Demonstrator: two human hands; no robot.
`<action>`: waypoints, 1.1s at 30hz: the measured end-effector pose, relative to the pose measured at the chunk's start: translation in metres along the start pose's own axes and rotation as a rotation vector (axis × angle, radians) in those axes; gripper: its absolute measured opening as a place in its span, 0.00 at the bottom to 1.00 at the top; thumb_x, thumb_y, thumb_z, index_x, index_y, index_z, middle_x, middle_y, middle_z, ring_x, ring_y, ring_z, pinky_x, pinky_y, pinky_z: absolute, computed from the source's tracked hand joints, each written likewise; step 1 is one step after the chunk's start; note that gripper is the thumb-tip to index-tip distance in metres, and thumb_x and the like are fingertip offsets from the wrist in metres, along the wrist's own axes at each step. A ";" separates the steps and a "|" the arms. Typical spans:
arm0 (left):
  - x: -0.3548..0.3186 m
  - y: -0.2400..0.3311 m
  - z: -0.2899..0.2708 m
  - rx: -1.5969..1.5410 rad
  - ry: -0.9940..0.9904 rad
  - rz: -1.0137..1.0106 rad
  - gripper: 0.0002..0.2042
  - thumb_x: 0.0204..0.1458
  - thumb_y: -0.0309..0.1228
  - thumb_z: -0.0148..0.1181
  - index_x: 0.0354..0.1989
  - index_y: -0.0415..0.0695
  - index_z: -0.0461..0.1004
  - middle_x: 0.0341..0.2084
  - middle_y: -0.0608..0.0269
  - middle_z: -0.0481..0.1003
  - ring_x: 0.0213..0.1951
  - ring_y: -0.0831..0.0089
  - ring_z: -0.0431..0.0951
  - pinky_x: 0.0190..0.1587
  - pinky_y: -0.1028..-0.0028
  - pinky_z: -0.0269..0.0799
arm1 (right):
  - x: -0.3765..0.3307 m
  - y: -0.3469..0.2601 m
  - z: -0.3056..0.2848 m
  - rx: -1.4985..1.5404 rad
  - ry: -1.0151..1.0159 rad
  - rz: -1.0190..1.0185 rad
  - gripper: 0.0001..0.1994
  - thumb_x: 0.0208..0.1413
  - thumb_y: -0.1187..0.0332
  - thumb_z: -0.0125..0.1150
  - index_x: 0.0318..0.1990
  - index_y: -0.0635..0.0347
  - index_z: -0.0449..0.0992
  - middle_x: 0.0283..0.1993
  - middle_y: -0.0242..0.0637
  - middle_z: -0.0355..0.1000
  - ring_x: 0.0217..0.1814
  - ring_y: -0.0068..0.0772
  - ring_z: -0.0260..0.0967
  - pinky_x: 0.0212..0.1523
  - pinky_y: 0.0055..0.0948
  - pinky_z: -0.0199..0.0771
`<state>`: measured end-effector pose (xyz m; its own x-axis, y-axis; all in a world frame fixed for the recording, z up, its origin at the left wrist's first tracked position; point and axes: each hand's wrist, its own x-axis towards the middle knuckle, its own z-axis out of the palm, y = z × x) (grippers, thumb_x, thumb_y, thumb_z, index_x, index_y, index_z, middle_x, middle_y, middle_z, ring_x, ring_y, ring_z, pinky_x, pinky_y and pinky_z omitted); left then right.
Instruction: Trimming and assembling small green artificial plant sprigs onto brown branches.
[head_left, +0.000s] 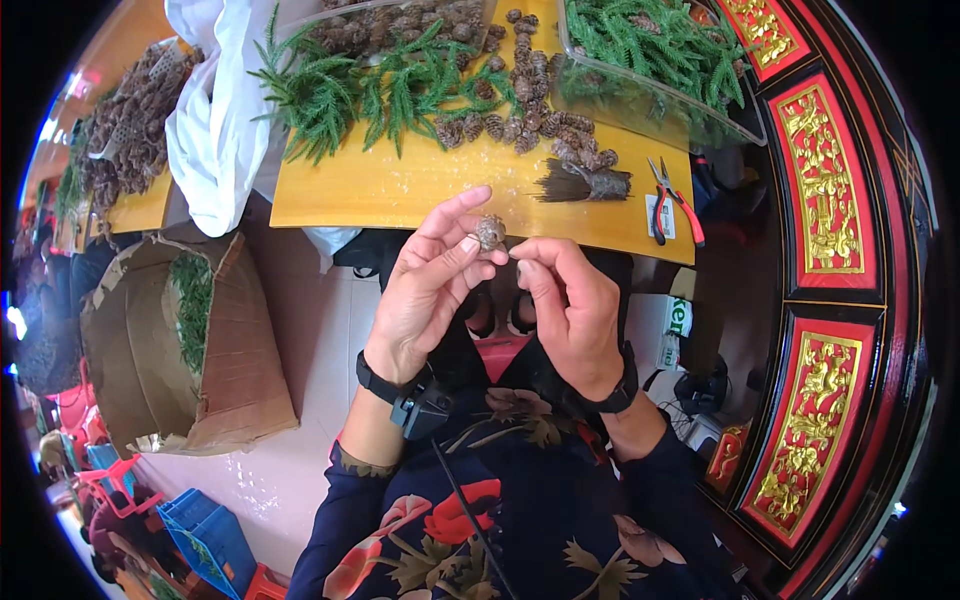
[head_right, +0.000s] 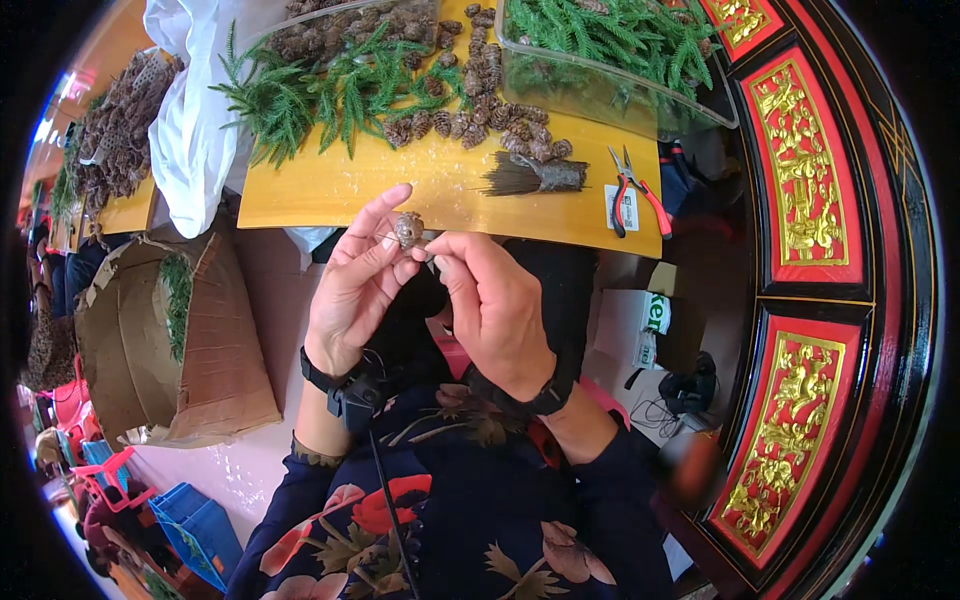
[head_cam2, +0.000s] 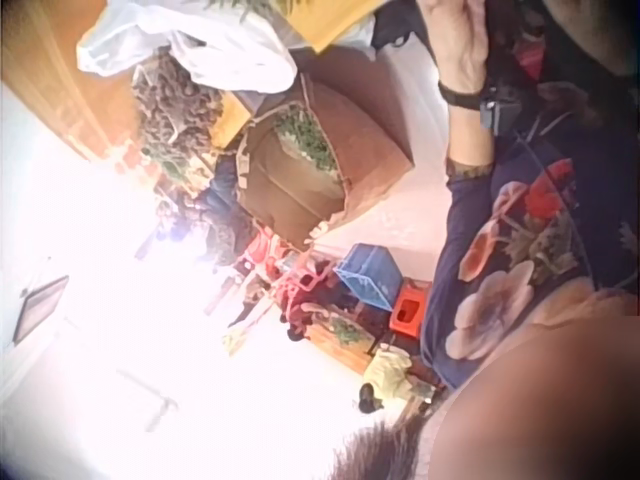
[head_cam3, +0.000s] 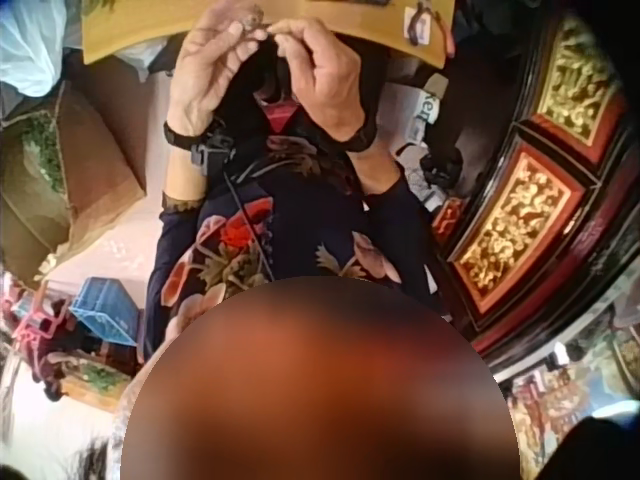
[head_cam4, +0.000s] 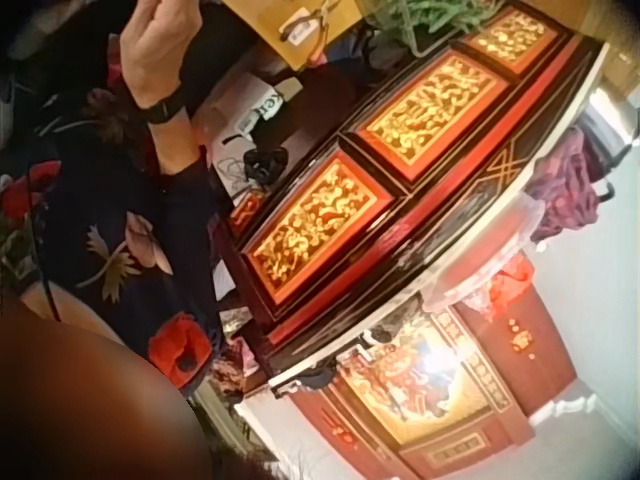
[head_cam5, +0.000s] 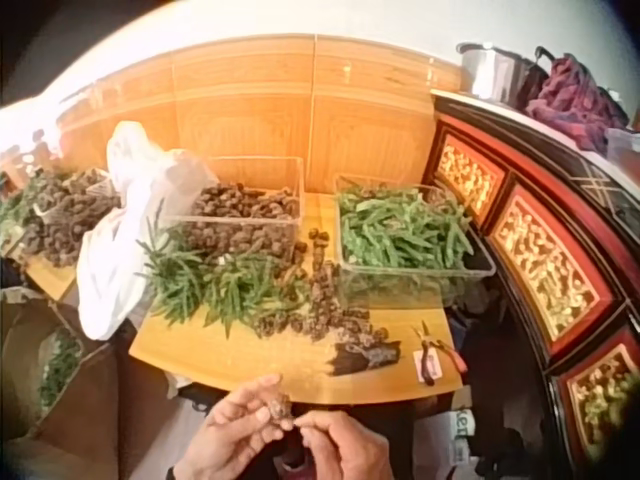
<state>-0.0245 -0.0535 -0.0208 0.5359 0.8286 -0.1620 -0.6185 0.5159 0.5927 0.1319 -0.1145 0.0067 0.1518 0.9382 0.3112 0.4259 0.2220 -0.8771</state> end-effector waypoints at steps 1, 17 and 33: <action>0.000 -0.001 0.000 -0.021 -0.019 0.005 0.25 0.59 0.21 0.54 0.66 0.38 0.58 0.44 0.58 0.73 0.41 0.71 0.77 0.45 0.77 0.76 | -0.001 0.000 0.000 -0.015 0.002 -0.024 0.05 0.62 0.77 0.55 0.43 0.65 0.75 0.30 0.35 0.72 0.27 0.20 0.66 0.30 0.21 0.68; 0.004 -0.014 -0.002 -0.092 -0.036 -0.001 0.21 0.61 0.23 0.52 0.63 0.37 0.62 0.42 0.60 0.73 0.40 0.72 0.75 0.45 0.76 0.74 | 0.001 0.010 -0.007 -0.100 0.048 -0.121 0.06 0.58 0.80 0.58 0.42 0.64 0.74 0.27 0.37 0.71 0.23 0.23 0.66 0.26 0.21 0.66; 0.004 -0.022 0.011 -0.079 -0.029 0.000 0.14 0.64 0.28 0.51 0.56 0.38 0.67 0.37 0.60 0.72 0.33 0.74 0.70 0.38 0.78 0.69 | 0.002 0.017 -0.001 -0.138 0.082 -0.162 0.06 0.57 0.80 0.59 0.41 0.64 0.74 0.29 0.40 0.75 0.28 0.32 0.76 0.28 0.25 0.72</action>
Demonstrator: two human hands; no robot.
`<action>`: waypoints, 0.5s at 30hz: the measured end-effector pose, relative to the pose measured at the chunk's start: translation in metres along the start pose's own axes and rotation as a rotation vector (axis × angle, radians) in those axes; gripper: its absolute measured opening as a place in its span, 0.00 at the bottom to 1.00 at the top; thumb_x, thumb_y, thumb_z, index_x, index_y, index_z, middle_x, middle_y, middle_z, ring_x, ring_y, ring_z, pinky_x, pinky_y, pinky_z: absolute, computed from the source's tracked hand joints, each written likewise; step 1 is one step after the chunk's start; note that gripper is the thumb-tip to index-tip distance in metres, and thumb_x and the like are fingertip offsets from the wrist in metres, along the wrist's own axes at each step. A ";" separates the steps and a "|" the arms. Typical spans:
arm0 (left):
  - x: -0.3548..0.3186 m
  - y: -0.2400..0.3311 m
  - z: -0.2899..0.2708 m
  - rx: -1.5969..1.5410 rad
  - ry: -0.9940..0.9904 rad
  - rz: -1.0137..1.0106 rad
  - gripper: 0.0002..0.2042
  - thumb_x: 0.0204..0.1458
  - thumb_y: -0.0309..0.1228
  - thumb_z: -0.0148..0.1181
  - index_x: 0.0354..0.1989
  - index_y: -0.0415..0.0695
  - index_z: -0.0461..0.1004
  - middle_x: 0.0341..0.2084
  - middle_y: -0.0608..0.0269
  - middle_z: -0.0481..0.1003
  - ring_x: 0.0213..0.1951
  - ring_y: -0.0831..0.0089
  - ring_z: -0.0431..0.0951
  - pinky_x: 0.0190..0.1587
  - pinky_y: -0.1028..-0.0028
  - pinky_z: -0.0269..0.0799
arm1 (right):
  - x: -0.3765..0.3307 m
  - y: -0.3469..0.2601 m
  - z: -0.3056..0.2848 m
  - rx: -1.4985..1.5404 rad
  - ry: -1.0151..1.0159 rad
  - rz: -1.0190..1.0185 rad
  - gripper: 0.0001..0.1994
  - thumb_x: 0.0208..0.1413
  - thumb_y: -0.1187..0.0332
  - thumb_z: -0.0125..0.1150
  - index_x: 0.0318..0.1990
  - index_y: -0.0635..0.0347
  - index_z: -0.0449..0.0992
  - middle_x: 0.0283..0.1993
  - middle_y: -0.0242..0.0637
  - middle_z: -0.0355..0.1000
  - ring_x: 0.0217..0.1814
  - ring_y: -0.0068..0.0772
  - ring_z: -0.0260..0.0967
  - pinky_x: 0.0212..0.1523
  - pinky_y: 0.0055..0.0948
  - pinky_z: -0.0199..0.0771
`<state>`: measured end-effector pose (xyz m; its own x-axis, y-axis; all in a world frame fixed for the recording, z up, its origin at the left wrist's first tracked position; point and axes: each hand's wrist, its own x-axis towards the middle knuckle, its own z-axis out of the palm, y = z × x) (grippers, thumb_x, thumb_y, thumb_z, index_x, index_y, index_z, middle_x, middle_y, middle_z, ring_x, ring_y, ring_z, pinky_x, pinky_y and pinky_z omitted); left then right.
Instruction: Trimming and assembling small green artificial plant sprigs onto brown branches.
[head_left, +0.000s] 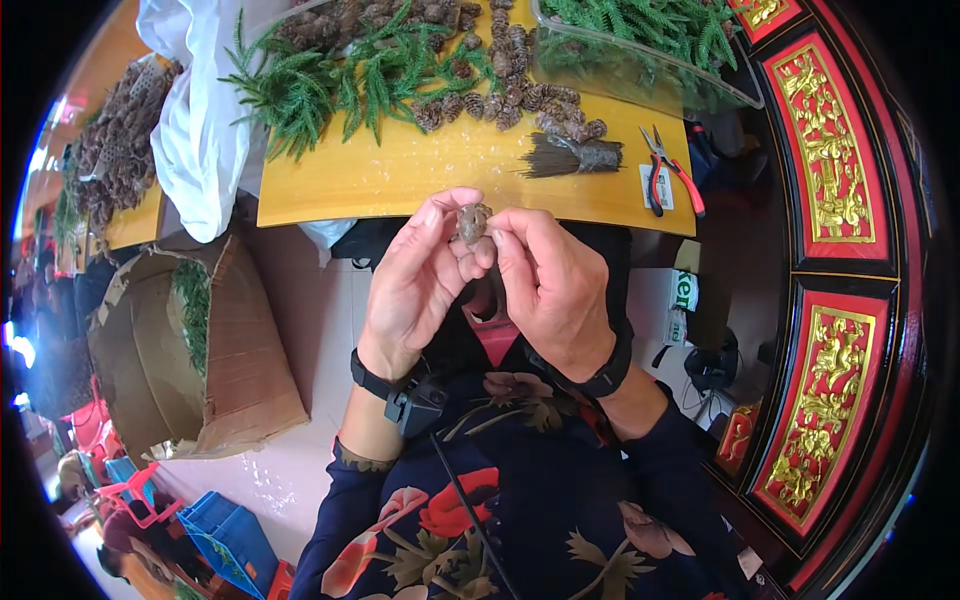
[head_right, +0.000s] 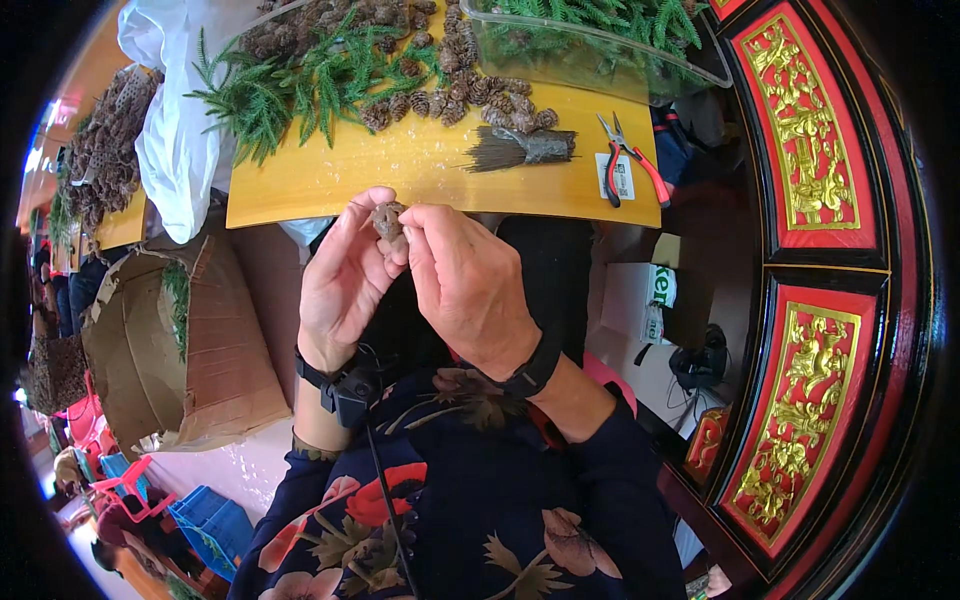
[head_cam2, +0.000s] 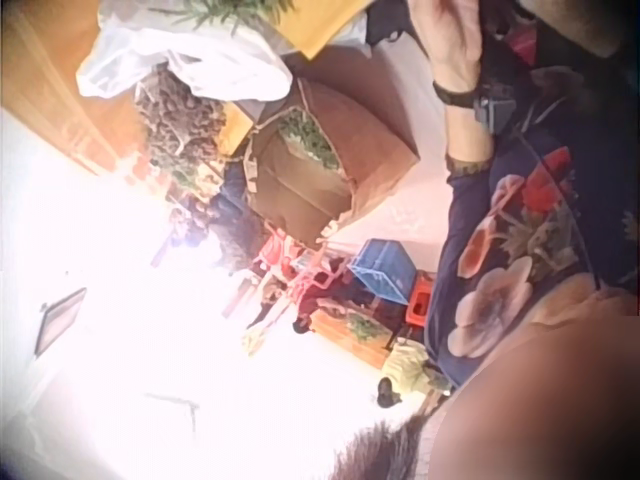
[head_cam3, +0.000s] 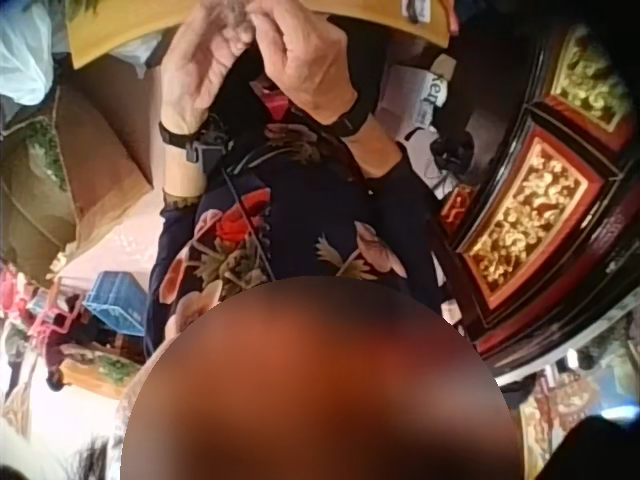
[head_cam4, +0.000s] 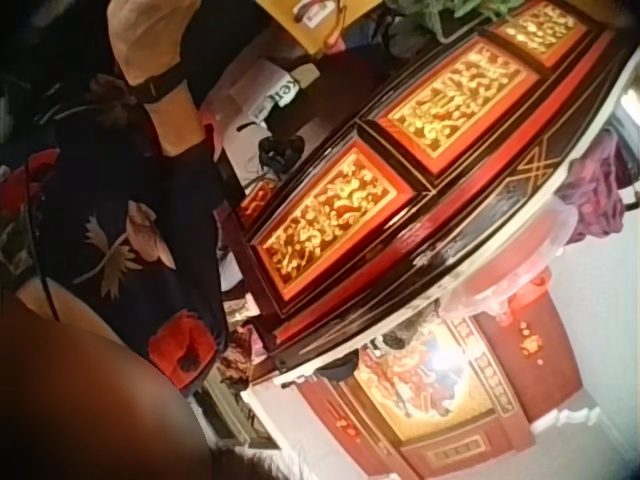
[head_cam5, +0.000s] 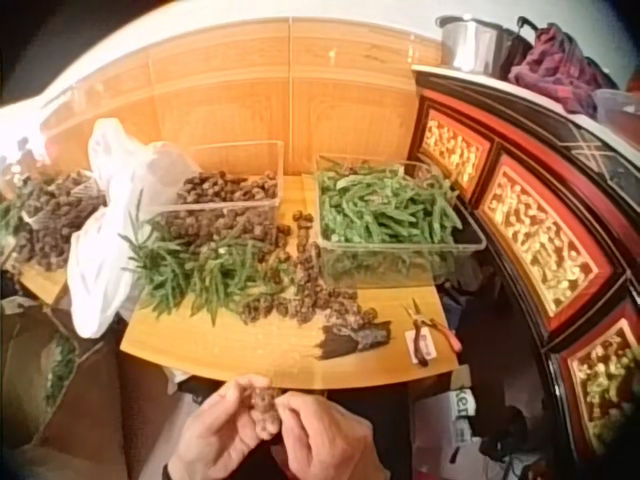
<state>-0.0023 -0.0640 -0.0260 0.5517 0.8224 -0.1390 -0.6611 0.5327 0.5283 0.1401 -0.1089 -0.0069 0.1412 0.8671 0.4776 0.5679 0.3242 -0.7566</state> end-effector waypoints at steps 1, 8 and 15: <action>0.000 0.000 0.002 -0.007 0.005 0.008 0.13 0.64 0.28 0.51 0.55 0.38 0.68 0.37 0.60 0.72 0.32 0.74 0.69 0.38 0.78 0.69 | 0.000 -0.001 0.000 0.000 -0.004 0.007 0.06 0.57 0.80 0.59 0.41 0.64 0.74 0.30 0.41 0.75 0.28 0.34 0.76 0.28 0.26 0.72; 0.002 0.003 -0.010 0.060 0.000 0.088 0.13 0.64 0.29 0.52 0.53 0.38 0.68 0.39 0.58 0.73 0.32 0.76 0.68 0.37 0.79 0.68 | 0.000 -0.003 -0.002 -0.031 0.005 -0.024 0.05 0.55 0.80 0.60 0.39 0.64 0.74 0.29 0.41 0.74 0.28 0.37 0.75 0.29 0.27 0.72; -0.001 0.007 -0.012 0.008 -0.104 0.052 0.14 0.63 0.29 0.52 0.54 0.37 0.69 0.40 0.57 0.73 0.31 0.76 0.67 0.37 0.80 0.67 | 0.007 -0.002 -0.005 -0.047 -0.005 -0.024 0.05 0.55 0.79 0.60 0.38 0.63 0.73 0.28 0.41 0.73 0.28 0.38 0.74 0.29 0.28 0.72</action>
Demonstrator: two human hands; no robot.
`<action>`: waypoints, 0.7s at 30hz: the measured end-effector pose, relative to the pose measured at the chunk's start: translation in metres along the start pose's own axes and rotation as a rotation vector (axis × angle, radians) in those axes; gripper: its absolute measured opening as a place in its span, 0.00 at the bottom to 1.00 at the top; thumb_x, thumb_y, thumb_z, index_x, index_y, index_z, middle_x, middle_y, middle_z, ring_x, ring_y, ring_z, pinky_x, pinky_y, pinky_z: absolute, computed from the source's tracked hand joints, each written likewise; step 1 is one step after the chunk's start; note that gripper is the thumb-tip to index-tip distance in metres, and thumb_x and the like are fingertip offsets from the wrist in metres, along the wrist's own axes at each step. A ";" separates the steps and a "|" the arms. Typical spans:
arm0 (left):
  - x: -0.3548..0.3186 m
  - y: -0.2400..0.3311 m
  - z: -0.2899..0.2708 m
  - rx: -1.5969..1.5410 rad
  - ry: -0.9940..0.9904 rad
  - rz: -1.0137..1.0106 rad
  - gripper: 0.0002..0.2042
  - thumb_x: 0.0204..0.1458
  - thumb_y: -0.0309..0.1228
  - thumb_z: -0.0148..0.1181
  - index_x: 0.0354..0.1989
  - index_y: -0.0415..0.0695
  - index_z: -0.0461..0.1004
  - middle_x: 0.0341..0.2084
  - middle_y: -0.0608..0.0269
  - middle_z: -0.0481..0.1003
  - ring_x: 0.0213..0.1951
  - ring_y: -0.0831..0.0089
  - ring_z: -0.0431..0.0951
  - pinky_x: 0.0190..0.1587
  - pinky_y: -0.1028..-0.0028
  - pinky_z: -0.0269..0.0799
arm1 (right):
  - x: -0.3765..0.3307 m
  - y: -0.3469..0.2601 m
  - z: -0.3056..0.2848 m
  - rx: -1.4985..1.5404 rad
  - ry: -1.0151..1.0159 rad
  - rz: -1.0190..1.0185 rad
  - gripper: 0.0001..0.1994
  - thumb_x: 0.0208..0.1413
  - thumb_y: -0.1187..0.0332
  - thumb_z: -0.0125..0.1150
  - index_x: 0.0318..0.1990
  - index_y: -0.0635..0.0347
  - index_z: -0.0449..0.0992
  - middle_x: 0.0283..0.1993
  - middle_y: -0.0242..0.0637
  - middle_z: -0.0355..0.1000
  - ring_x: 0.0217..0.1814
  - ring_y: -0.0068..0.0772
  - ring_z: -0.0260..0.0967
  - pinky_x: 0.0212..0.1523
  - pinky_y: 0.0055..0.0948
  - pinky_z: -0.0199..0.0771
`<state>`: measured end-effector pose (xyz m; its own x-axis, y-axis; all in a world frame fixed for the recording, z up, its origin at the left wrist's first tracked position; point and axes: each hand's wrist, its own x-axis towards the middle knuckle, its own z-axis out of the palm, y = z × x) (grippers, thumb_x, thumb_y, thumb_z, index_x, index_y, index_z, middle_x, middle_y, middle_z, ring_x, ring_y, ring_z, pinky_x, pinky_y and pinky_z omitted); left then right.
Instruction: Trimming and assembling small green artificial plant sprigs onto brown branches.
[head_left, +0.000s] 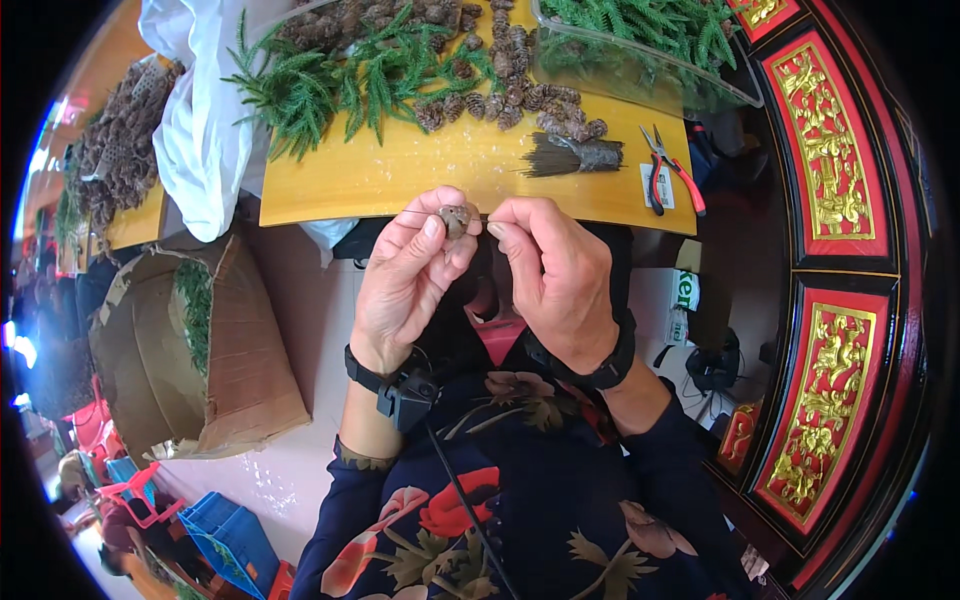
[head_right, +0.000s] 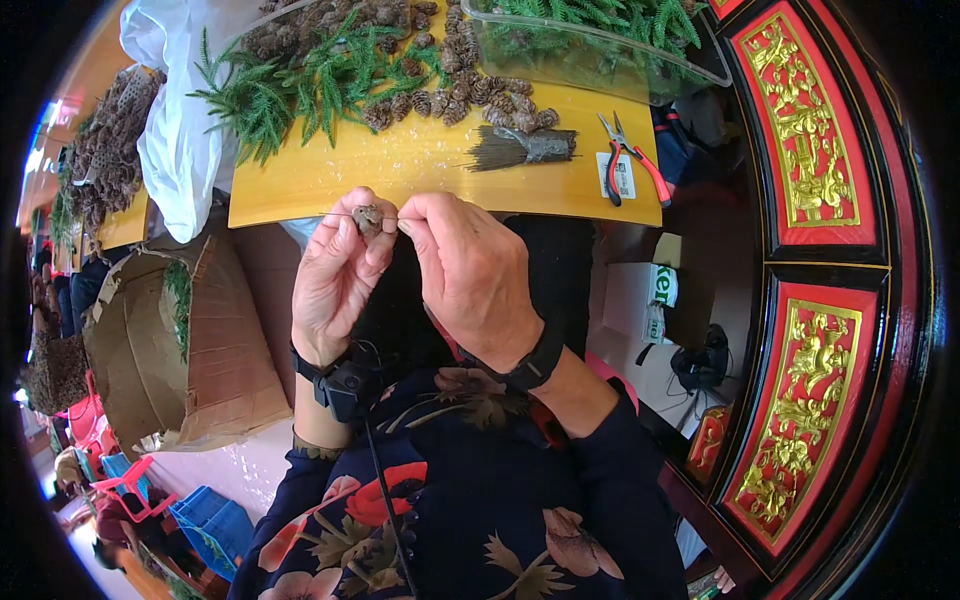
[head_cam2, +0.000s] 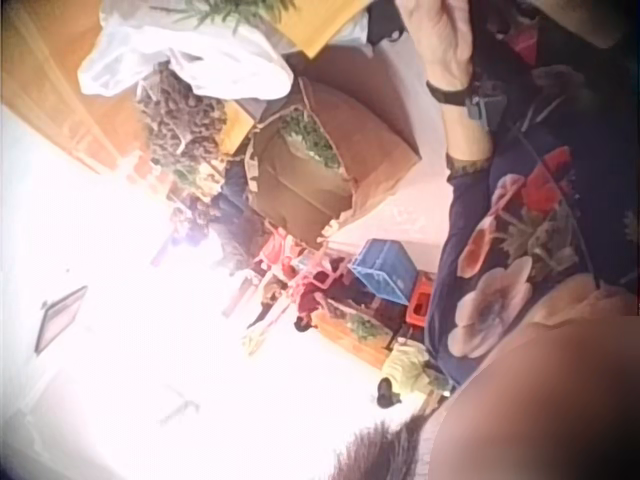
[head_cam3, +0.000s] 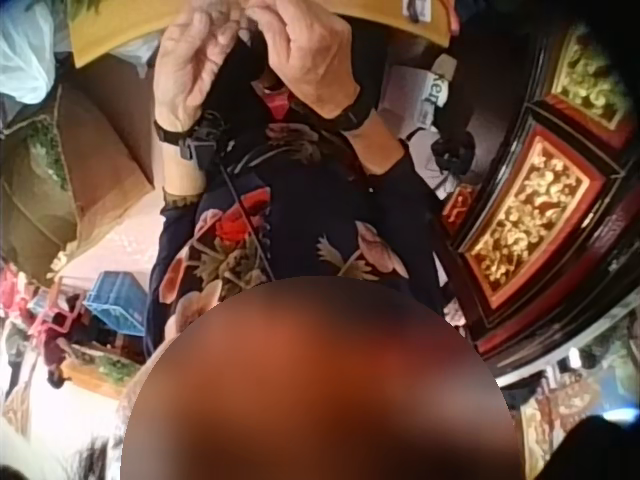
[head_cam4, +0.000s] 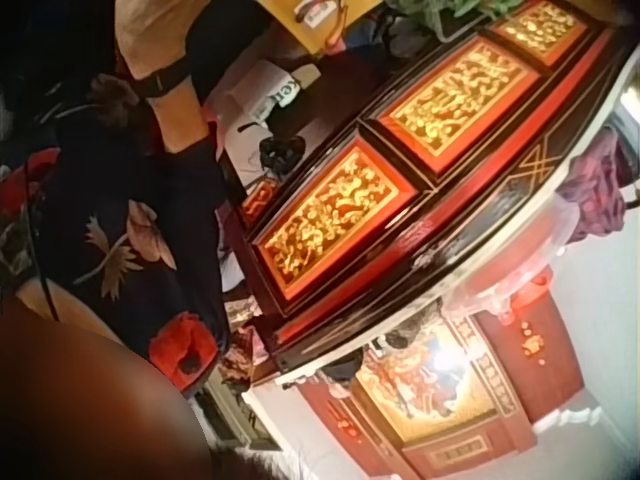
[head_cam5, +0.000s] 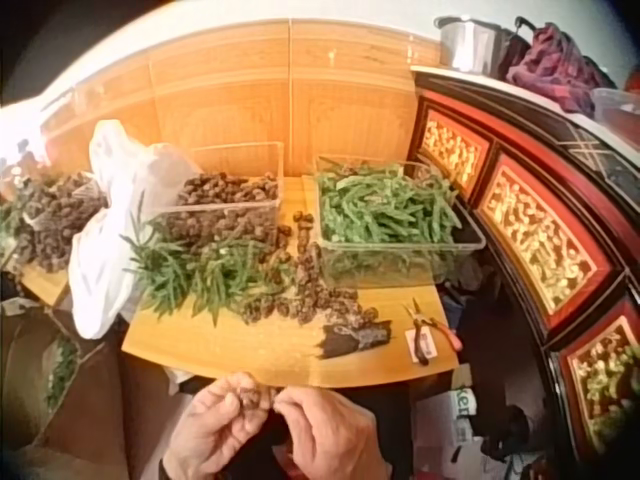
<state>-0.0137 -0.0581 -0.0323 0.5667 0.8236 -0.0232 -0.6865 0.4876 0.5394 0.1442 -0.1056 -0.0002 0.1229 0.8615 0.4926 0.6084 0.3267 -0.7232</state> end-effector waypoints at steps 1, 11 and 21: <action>0.000 0.000 0.000 0.008 -0.001 -0.006 0.14 0.63 0.29 0.52 0.54 0.37 0.69 0.40 0.57 0.73 0.31 0.76 0.67 0.37 0.80 0.67 | 0.001 0.000 -0.001 0.011 -0.007 0.005 0.04 0.55 0.80 0.60 0.38 0.63 0.73 0.28 0.41 0.73 0.28 0.38 0.74 0.29 0.28 0.72; 0.000 -0.005 -0.002 0.055 -0.010 -0.056 0.14 0.64 0.30 0.52 0.54 0.36 0.68 0.38 0.58 0.74 0.31 0.75 0.67 0.36 0.79 0.67 | 0.001 0.001 -0.003 0.040 -0.036 0.021 0.03 0.56 0.79 0.59 0.37 0.63 0.73 0.29 0.39 0.74 0.28 0.38 0.74 0.30 0.28 0.72; 0.001 -0.007 -0.002 0.000 -0.028 -0.018 0.12 0.64 0.31 0.50 0.52 0.37 0.68 0.44 0.55 0.71 0.33 0.74 0.68 0.37 0.78 0.66 | 0.000 0.010 -0.009 0.118 -0.098 0.083 0.03 0.56 0.79 0.60 0.37 0.65 0.75 0.29 0.37 0.74 0.29 0.30 0.73 0.32 0.25 0.71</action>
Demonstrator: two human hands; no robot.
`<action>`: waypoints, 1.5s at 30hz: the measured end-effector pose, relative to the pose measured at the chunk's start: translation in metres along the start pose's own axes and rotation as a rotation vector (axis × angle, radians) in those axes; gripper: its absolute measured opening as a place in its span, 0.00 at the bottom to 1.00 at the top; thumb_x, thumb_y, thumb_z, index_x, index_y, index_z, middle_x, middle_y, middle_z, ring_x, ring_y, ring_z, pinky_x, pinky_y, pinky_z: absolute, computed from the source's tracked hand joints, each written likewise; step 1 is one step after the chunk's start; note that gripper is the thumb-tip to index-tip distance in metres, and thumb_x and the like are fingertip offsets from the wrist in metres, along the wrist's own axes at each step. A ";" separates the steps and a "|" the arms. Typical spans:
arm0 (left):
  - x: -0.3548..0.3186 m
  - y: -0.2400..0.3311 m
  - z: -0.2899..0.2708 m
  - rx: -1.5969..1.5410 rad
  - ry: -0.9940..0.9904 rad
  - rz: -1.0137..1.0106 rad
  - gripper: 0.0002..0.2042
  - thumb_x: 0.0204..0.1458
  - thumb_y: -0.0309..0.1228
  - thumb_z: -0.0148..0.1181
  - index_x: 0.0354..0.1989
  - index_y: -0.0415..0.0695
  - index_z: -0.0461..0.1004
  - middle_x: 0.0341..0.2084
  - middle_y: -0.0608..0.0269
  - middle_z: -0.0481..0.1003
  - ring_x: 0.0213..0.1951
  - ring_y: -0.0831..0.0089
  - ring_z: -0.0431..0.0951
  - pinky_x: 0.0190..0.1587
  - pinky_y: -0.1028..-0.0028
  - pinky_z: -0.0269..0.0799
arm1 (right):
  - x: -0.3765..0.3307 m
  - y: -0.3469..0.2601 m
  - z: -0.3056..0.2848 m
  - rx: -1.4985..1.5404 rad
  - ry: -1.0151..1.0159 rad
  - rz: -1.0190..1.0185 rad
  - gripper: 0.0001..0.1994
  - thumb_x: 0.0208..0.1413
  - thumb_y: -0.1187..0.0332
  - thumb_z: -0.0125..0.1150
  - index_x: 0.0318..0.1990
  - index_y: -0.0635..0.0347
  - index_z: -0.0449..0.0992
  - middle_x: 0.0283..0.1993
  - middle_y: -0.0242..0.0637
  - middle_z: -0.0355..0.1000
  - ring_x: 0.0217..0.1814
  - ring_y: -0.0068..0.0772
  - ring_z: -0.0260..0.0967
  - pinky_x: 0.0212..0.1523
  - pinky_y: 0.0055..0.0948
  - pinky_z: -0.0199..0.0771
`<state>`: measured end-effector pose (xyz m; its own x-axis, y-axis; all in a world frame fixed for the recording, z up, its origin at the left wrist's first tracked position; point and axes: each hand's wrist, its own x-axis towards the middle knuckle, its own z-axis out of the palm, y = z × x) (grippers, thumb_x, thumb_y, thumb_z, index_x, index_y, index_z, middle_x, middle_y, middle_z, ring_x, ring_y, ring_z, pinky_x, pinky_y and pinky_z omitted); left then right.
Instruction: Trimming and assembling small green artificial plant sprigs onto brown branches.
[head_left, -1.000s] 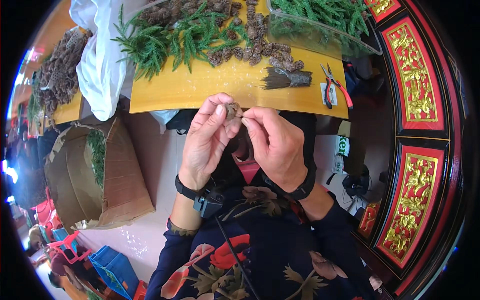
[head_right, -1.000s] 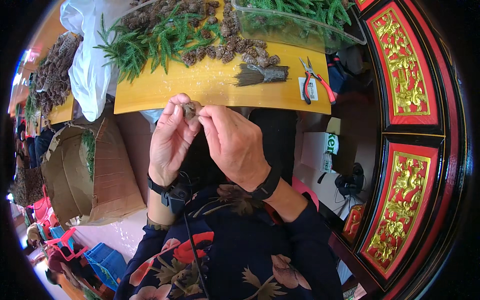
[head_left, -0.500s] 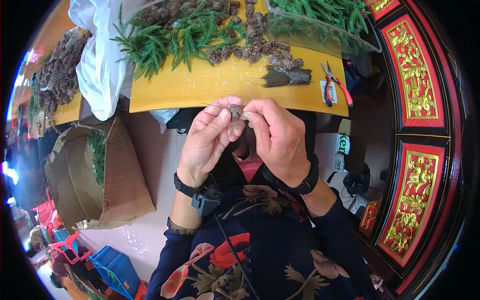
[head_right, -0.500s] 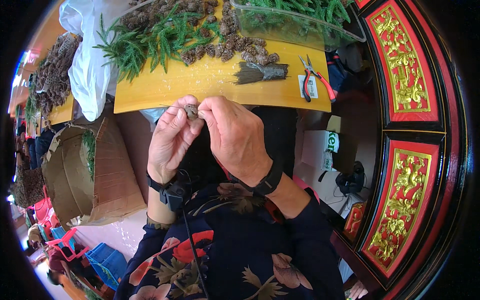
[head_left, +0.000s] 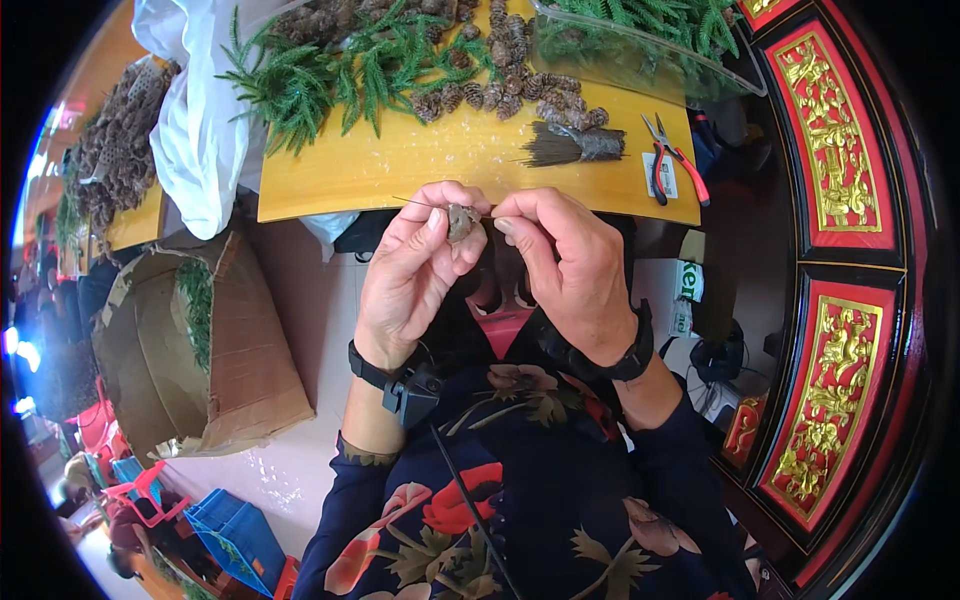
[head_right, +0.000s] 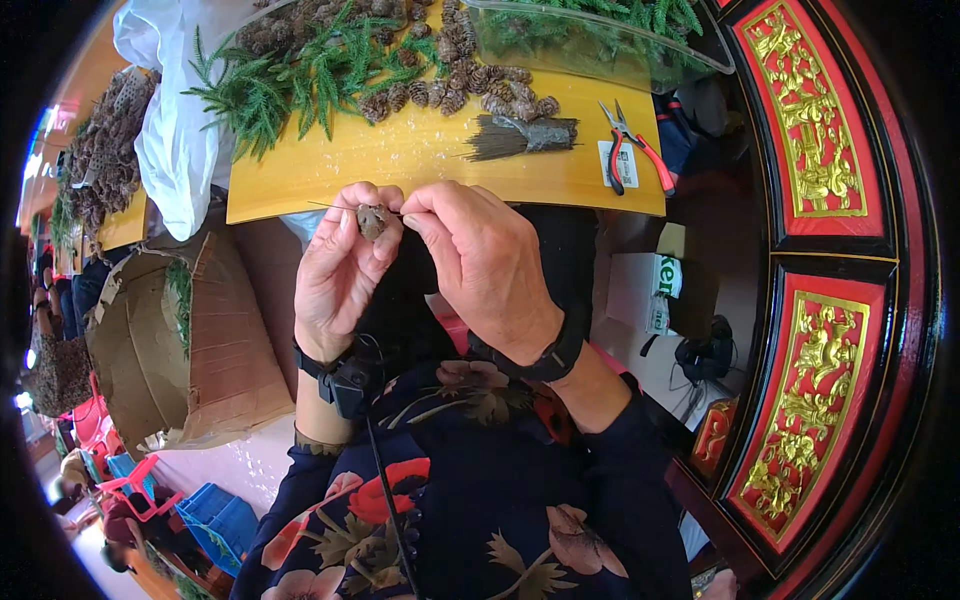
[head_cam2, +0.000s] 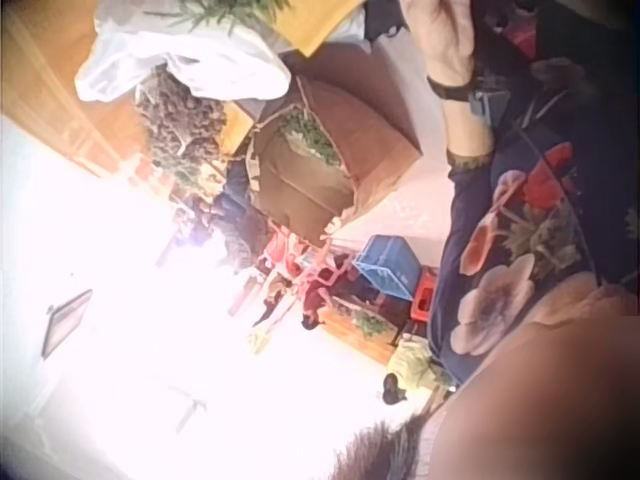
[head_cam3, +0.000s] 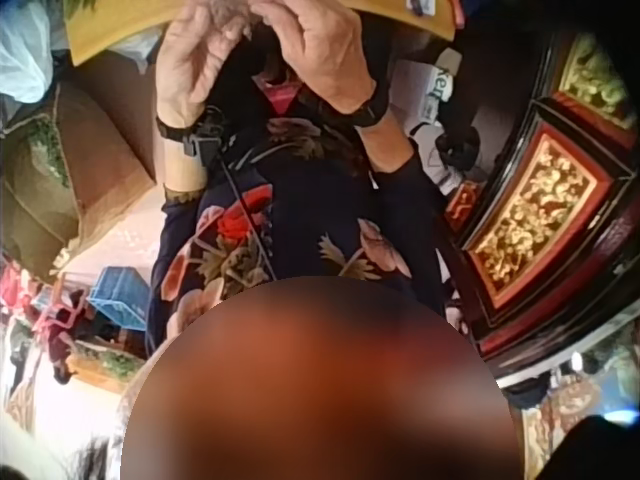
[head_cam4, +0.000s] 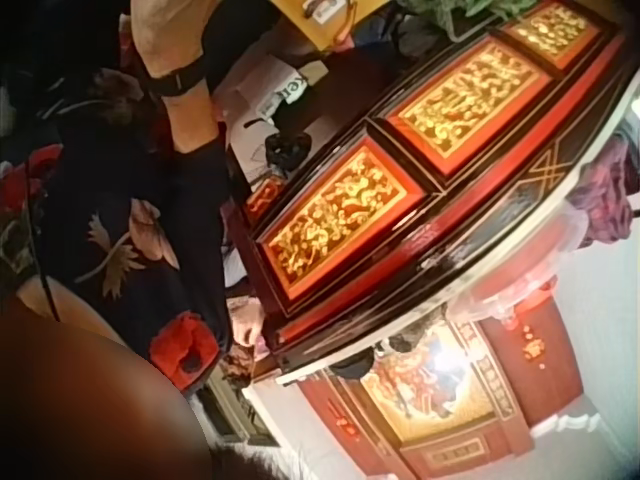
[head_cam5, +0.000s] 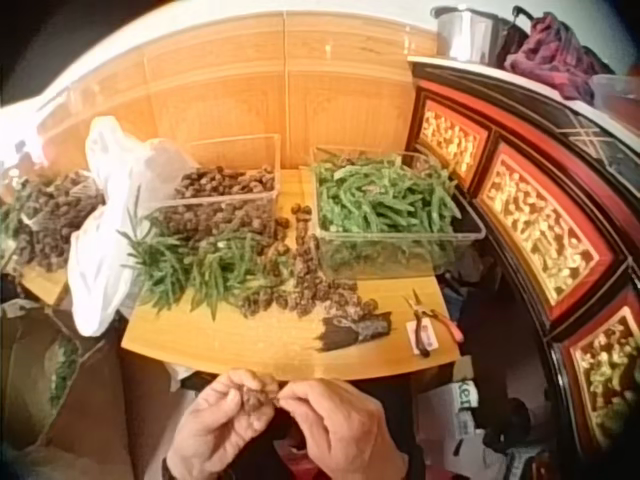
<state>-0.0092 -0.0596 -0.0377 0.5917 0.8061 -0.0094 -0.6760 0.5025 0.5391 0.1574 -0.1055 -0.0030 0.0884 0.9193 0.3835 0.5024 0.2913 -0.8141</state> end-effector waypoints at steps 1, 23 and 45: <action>0.000 0.000 0.000 0.000 0.004 0.008 0.12 0.64 0.31 0.50 0.51 0.37 0.68 0.45 0.54 0.71 0.33 0.74 0.68 0.37 0.79 0.66 | -0.001 0.001 0.000 0.026 -0.007 0.023 0.03 0.56 0.79 0.60 0.38 0.65 0.75 0.29 0.37 0.74 0.29 0.29 0.73 0.32 0.24 0.71; -0.001 0.003 0.001 0.040 -0.089 -0.092 0.09 0.61 0.31 0.53 0.44 0.39 0.71 0.39 0.46 0.76 0.26 0.79 0.65 0.30 0.82 0.63 | 0.017 0.005 -0.029 -0.067 -0.118 -0.206 0.05 0.51 0.80 0.64 0.36 0.65 0.76 0.30 0.36 0.73 0.30 0.30 0.69 0.32 0.26 0.67; -0.013 0.010 0.021 0.445 0.228 0.000 0.02 0.55 0.25 0.57 0.35 0.42 0.72 0.30 0.58 0.76 0.21 0.85 0.61 0.24 0.85 0.56 | 0.005 -0.002 0.015 0.516 0.055 0.293 0.06 0.59 0.73 0.62 0.42 0.65 0.76 0.43 0.36 0.74 0.47 0.23 0.69 0.48 0.24 0.69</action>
<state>-0.0139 -0.0715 -0.0147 0.4465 0.8792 -0.1665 -0.3938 0.3601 0.8457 0.1436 -0.0976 -0.0060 0.2116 0.9697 0.1221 -0.0314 0.1316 -0.9908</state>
